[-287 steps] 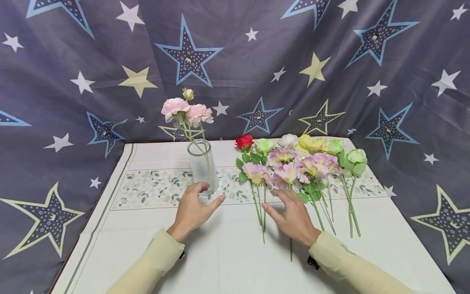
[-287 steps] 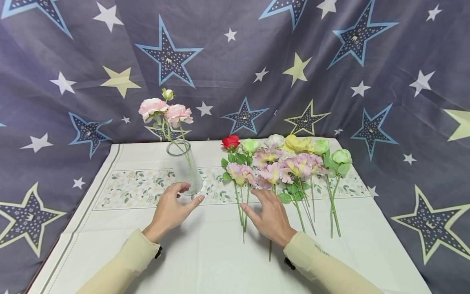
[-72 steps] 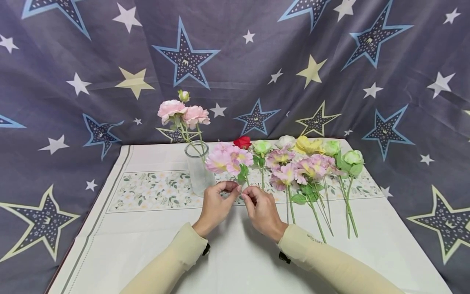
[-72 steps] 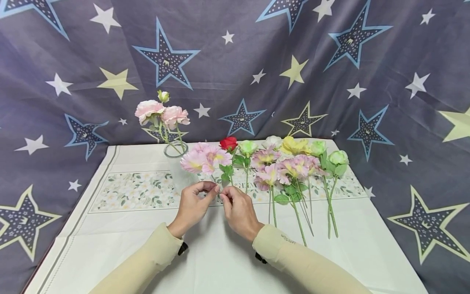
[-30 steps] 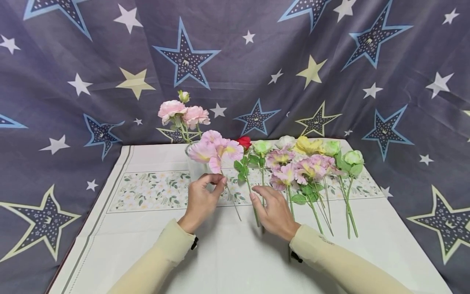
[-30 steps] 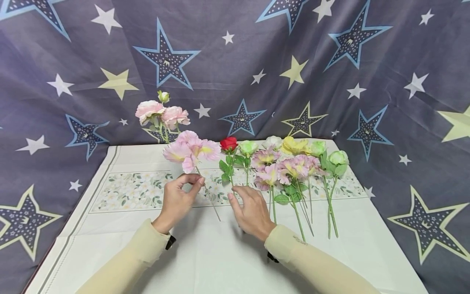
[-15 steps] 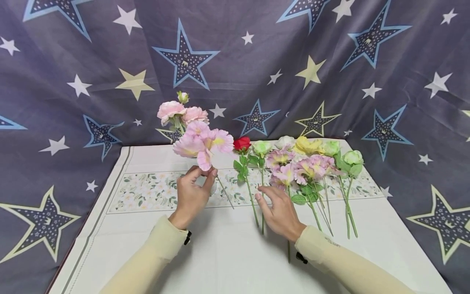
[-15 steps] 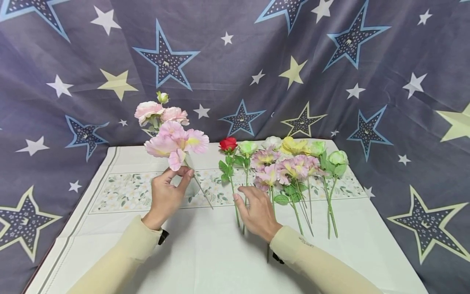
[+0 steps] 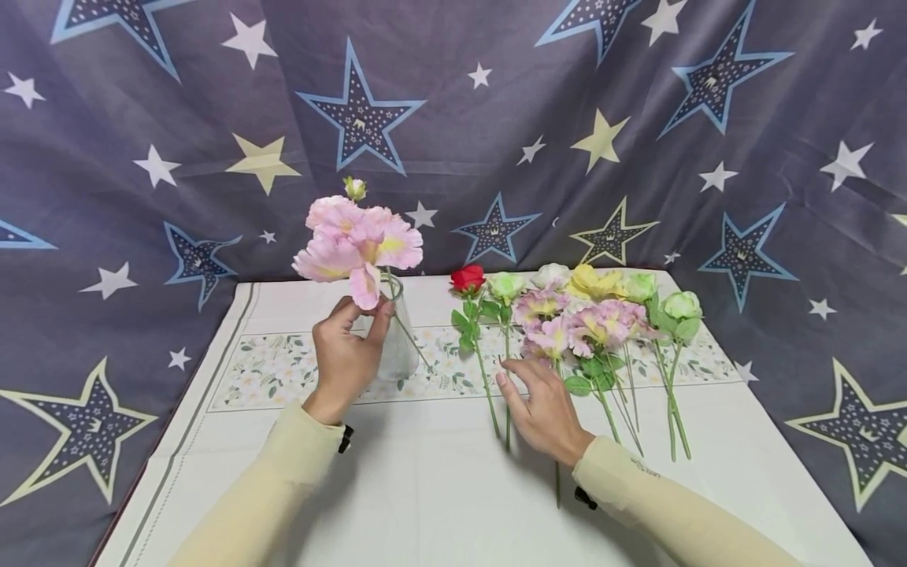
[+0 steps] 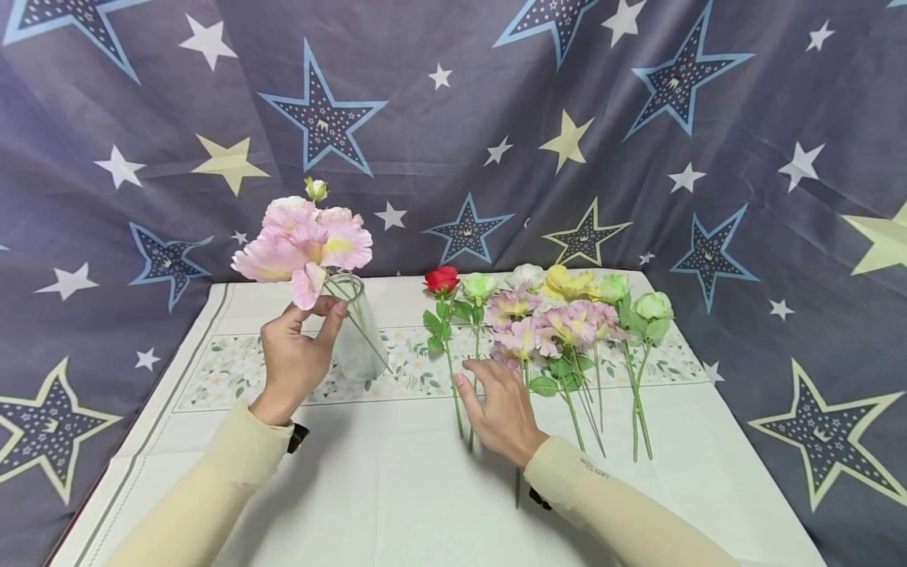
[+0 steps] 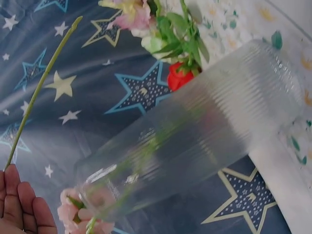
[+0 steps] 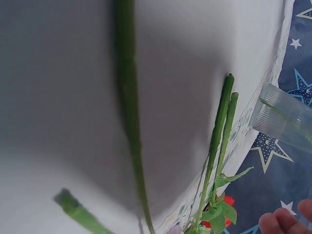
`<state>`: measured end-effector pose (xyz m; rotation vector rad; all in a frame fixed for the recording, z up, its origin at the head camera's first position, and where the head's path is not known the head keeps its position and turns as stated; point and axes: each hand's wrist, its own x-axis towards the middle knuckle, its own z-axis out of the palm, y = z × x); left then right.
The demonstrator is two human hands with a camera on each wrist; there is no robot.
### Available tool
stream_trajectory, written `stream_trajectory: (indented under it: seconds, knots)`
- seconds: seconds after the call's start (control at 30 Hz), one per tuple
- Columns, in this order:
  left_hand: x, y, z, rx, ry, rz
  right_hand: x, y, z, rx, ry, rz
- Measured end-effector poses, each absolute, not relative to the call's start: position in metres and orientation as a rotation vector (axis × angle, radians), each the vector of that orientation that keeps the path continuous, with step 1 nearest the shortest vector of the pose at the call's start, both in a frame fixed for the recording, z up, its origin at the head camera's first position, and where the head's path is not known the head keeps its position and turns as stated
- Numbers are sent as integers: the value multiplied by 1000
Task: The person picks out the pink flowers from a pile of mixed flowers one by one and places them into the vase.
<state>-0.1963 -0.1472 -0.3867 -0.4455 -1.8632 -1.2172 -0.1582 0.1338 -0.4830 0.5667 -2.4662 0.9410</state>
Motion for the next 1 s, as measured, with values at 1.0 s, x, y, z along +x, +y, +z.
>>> stream_trajectory:
  seconds: [1.0]
  knots:
    - [-215,-170,-334,-393,-1676,-1136,-158,139,-485,558,-2467,917]
